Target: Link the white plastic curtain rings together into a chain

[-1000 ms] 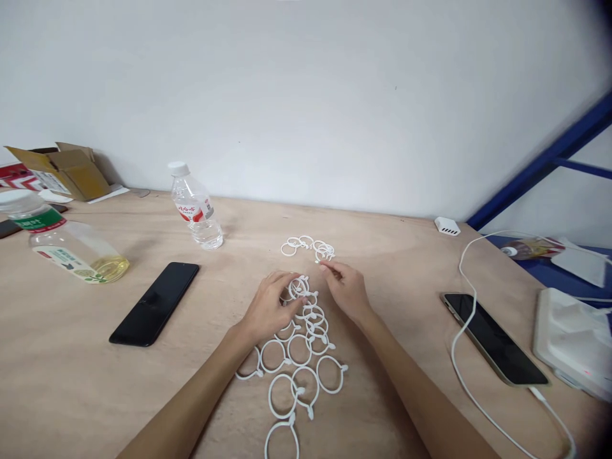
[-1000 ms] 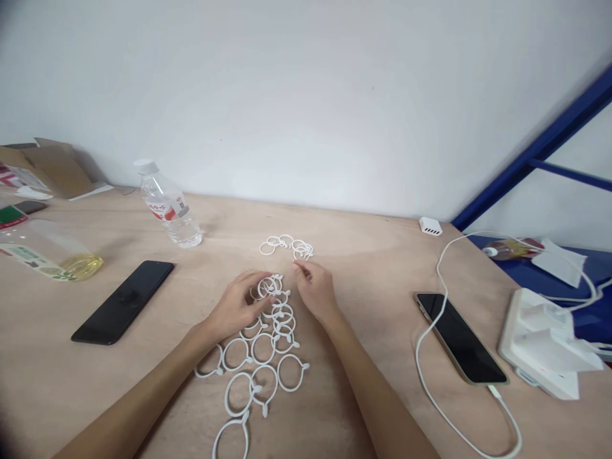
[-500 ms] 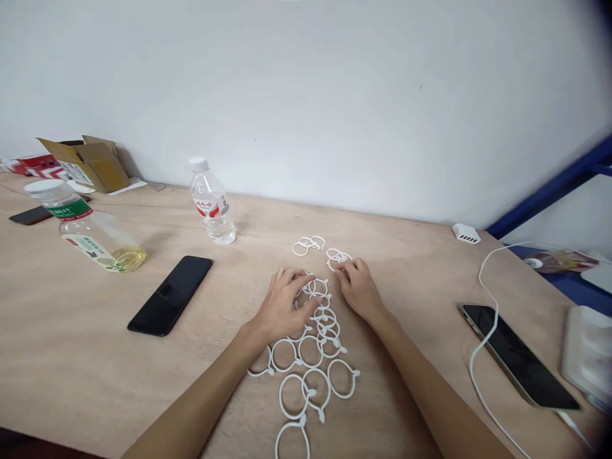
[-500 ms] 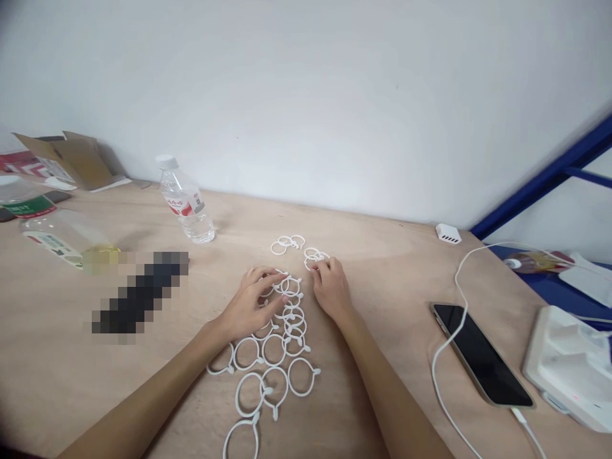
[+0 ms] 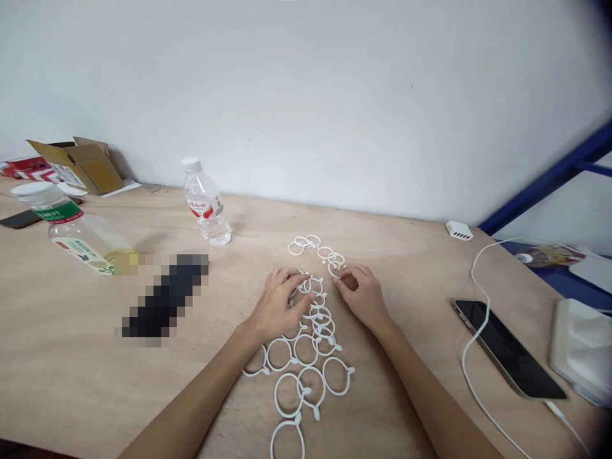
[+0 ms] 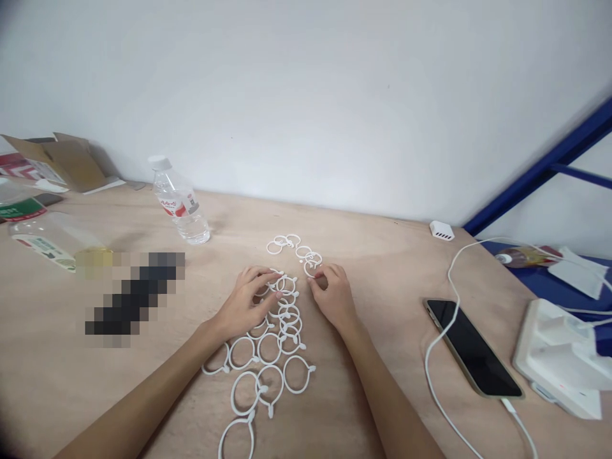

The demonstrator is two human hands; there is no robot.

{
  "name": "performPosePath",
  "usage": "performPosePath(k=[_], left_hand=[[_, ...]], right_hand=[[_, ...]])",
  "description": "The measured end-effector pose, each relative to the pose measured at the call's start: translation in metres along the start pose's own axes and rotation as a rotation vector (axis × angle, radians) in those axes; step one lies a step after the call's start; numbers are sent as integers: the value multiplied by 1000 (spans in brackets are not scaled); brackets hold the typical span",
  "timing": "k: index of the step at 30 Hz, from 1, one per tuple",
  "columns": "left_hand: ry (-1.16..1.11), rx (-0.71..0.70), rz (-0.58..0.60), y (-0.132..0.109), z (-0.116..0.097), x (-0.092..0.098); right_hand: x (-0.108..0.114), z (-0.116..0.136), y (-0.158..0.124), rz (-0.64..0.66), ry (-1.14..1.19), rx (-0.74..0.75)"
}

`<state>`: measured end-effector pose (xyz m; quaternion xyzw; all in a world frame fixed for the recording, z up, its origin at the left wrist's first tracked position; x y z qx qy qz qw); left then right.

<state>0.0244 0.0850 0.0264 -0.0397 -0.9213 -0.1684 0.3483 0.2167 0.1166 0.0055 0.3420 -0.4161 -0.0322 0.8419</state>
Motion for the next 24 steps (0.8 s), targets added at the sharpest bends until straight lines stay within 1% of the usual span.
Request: performPosePath(k=[4, 12, 14, 17, 19, 20, 24], left_hand=[[6, 4, 11, 0, 1, -1], [12, 9, 16, 0, 2, -1], [13, 9, 16, 0, 3, -1], [5, 6, 9, 0, 3, -1], [-19, 13, 1, 1, 3, -1], [-42, 25, -4, 1, 3, 0], [-211, 117, -21, 4, 5, 3]], right_hand=[[1, -1, -1, -11, -35, -14], [-2, 1, 0, 48, -54, 24], [-1, -1, -1, 28, -67, 14], [5, -2, -1, -36, -86, 7], [9, 7, 0, -62, -105, 53], [10, 16, 1, -62, -114, 97], [7, 65, 1, -9, -105, 299]])
Point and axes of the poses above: each hand's wrist, its own y-axis towards the middle knuckle, its own x-axis out of the back of the hand, z = x × y, the point moved 7 cm from there along y, towards the middle knuckle, and after that the axes turned 13 degrees about x, right-handed, at the moved point
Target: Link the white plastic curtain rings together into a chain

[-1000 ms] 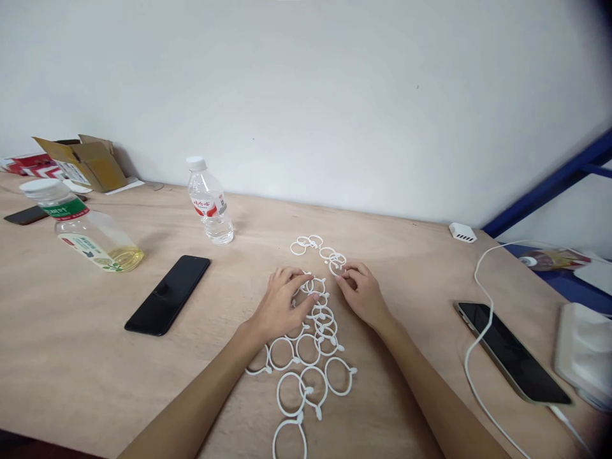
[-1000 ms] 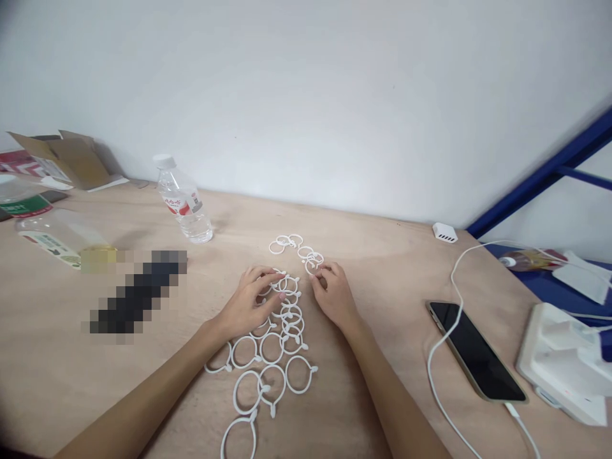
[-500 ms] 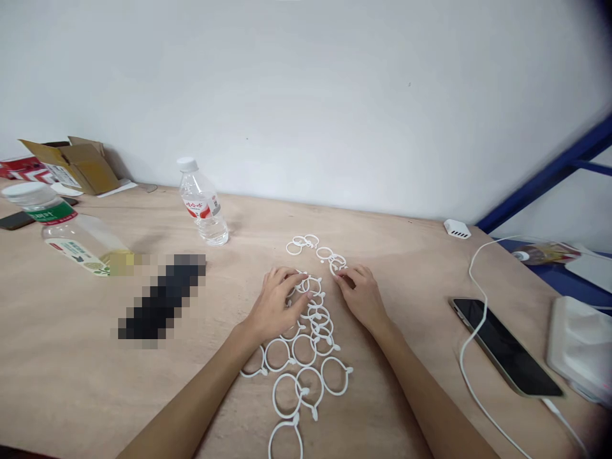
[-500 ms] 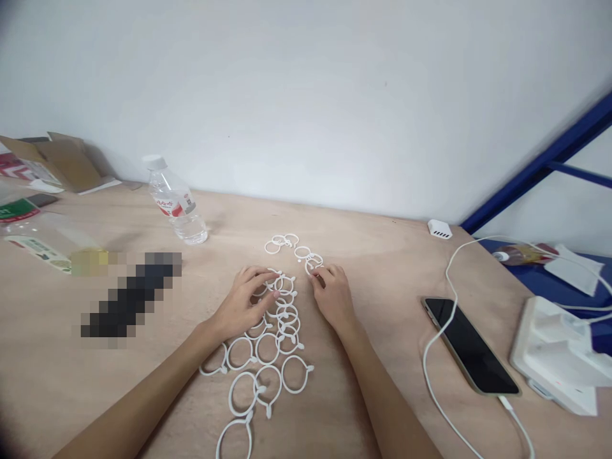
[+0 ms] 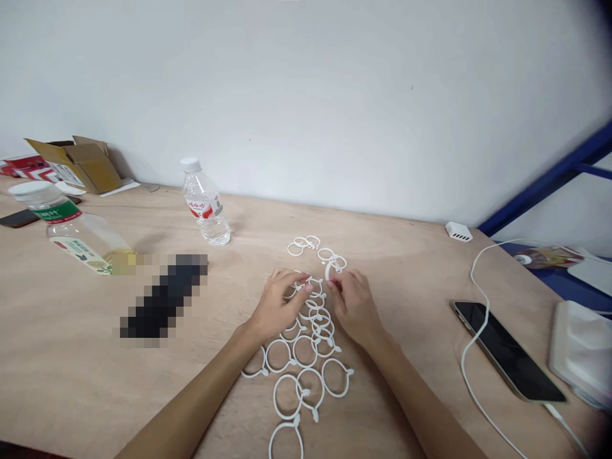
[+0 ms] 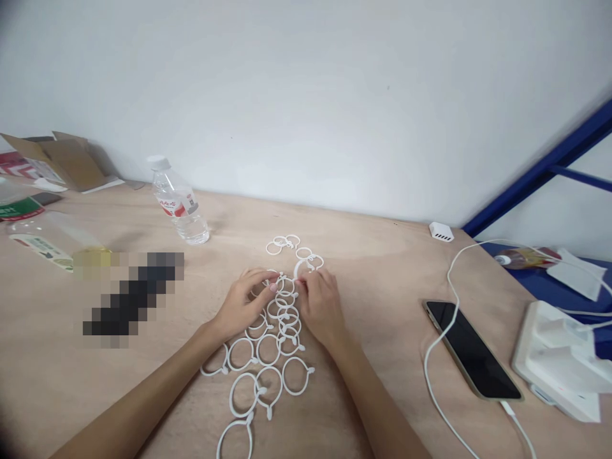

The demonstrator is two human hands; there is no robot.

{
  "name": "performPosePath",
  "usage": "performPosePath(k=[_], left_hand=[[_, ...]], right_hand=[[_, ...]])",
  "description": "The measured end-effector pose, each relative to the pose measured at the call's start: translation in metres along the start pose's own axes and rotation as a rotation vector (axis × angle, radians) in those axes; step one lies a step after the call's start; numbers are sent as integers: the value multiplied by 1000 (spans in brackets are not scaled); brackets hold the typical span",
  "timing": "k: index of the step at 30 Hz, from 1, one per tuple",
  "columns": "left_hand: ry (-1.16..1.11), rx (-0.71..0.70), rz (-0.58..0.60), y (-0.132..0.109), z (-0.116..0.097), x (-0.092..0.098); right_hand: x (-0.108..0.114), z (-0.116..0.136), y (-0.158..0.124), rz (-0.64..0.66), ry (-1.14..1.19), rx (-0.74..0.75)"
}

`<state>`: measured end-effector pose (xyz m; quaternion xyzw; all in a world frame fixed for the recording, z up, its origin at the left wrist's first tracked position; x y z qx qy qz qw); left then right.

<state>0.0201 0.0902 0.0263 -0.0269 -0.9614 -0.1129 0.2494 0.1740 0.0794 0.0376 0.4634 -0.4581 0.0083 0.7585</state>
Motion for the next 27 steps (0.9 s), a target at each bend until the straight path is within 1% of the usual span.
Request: performPosePath(k=[3, 4, 6, 8, 12, 14, 18, 23, 27], left_hand=[[-121, 67, -5, 1, -1, 2], [-146, 87, -6, 1, -1, 3], [-165, 121, -12, 0, -3, 5], [-163, 154, -22, 0, -3, 7], [-187, 228, -3, 2, 0, 8], [-206, 243, 8, 3, 1, 8], [-165, 216, -9, 3, 0, 7], [-85, 181, -32, 2, 0, 7], [-33, 160, -30, 2, 0, 7]], right_hand=[[-1, 32, 6, 7, 72, 126], [-2, 39, 7, 4, 92, 149], [-2, 44, 7, -13, 124, 152], [-2, 39, 4, -55, 164, 88], [1, 12, -7, -188, 247, -151], [-1, 4, -10, -196, 291, -226], [-6, 6, -9, -151, 412, -227], [-1, 18, -3, -167, 510, -233], [7, 24, 2, -195, 509, -188]])
Point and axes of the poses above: each hand's wrist, its own y-axis towards the middle knuckle, its own x-axis out of the back of the hand, z = x × y, the point moved 7 cm from there along y, towards the middle knuckle, and after that the axes turned 13 degrees about x, right-handed, at the moved point
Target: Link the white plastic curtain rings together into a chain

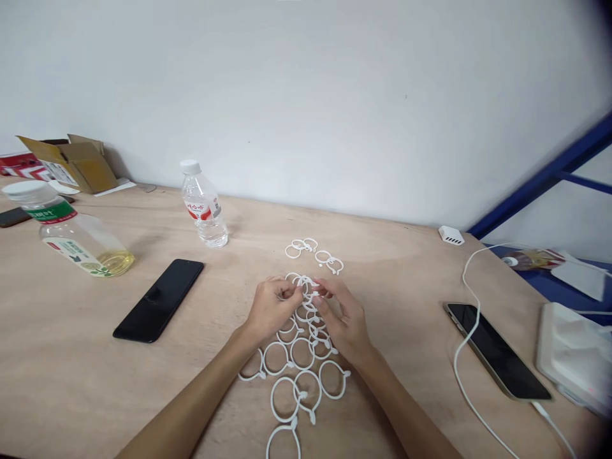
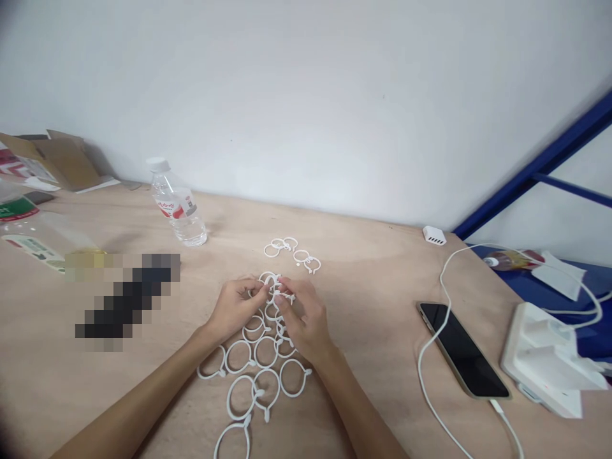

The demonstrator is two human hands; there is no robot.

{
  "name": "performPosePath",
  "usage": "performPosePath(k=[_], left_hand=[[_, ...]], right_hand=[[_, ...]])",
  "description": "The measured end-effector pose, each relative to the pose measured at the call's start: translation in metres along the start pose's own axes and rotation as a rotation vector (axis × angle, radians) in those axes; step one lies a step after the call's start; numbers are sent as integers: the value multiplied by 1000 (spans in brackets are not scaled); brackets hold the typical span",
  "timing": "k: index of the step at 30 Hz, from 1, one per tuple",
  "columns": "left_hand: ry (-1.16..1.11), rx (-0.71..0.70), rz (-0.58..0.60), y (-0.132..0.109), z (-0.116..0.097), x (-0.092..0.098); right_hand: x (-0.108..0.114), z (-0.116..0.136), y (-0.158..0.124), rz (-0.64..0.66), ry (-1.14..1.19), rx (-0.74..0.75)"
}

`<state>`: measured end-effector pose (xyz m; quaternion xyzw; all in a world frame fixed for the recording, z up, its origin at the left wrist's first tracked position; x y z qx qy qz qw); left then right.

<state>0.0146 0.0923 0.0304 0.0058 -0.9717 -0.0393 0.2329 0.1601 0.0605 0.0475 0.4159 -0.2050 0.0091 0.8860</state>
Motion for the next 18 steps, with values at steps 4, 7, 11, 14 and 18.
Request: performPosePath(k=[4, 7, 11, 14, 18], left_hand=[[43, -11, -12, 0, -1, 1], [-18, -16, 12, -2, -1, -1], [-136, -35, 168, -6, -3, -11], [-149, -40, 222, -7, -4, -16], [-181, -61, 250, -6, -6, -15]], right_hand=[[1, -1, 0, -13, 2, -4], [1, -12, -6, -65, 53, -126], [-3, -28, -13, -133, 198, -356], [-7, -31, -13, -160, 352, -459], [-8, -31, -11, -152, 410, -475]])
Point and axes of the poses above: each hand's wrist, its own y-axis towards the middle knuckle, its own x-axis out of the back of the hand, z = x × y, the point moved 7 cm from there along y, towards the middle knuckle, and after that the axes turned 13 degrees about x, right-handed, at the moved point
